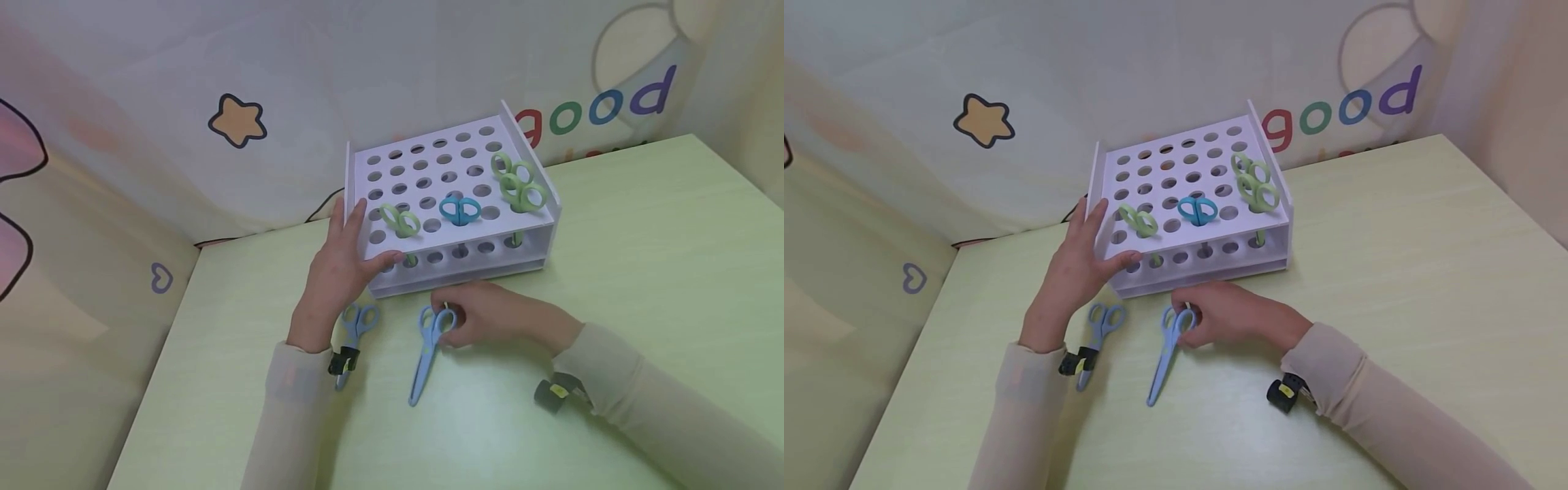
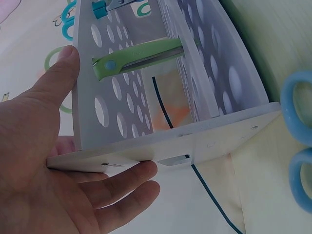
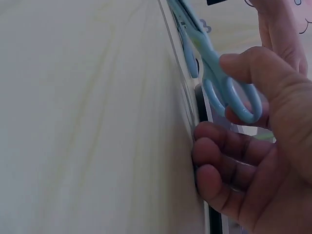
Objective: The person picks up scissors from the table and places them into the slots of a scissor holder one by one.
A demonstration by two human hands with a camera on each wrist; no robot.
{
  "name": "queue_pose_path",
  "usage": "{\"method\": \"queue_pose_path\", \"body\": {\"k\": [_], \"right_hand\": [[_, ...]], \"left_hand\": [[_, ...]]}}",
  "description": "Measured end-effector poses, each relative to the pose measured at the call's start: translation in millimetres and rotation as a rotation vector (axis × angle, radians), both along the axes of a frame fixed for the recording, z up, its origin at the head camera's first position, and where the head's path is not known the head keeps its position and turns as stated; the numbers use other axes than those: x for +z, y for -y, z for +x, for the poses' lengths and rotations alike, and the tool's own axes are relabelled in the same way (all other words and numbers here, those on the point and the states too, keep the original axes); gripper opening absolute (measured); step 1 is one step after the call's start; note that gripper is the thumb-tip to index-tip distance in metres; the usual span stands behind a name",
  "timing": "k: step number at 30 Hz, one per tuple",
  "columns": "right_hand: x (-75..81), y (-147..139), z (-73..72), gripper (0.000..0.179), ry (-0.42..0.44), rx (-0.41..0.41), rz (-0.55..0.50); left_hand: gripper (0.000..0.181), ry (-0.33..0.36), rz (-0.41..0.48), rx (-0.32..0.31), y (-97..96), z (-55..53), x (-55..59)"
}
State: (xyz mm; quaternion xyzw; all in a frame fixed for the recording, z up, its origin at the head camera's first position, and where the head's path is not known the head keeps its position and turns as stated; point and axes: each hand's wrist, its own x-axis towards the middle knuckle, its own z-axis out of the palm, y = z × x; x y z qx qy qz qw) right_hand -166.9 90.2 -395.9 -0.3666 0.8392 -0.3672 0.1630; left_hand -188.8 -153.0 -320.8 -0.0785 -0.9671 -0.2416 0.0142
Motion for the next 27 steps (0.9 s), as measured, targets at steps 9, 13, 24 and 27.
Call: {"method": "queue_pose_path", "body": {"k": [9,13,24,27], "right_hand": [[8.9,-3.5,-3.5,0.032,0.218,-0.07,-0.107],[12.4,-5.2,-4.0,0.034,0.289,-0.089,-0.143],[25.2,-8.8,-4.6,0.032,0.348,-0.098,-0.235],[28.8,-9.4,-4.8,0.033,0.361,-0.103,-0.275]], "left_hand": [[0.101,-0.025,0.003,-0.013,1.0,1.2,-1.0],[0.1,-0.033,0.007,-0.02,0.7,1.2,-1.1],[0.101,-0.031,0.006,-0.024,0.7,1.3,0.8],[0.1,-0.031,0.002,-0.023,1.2,1.2,0.7]]}}
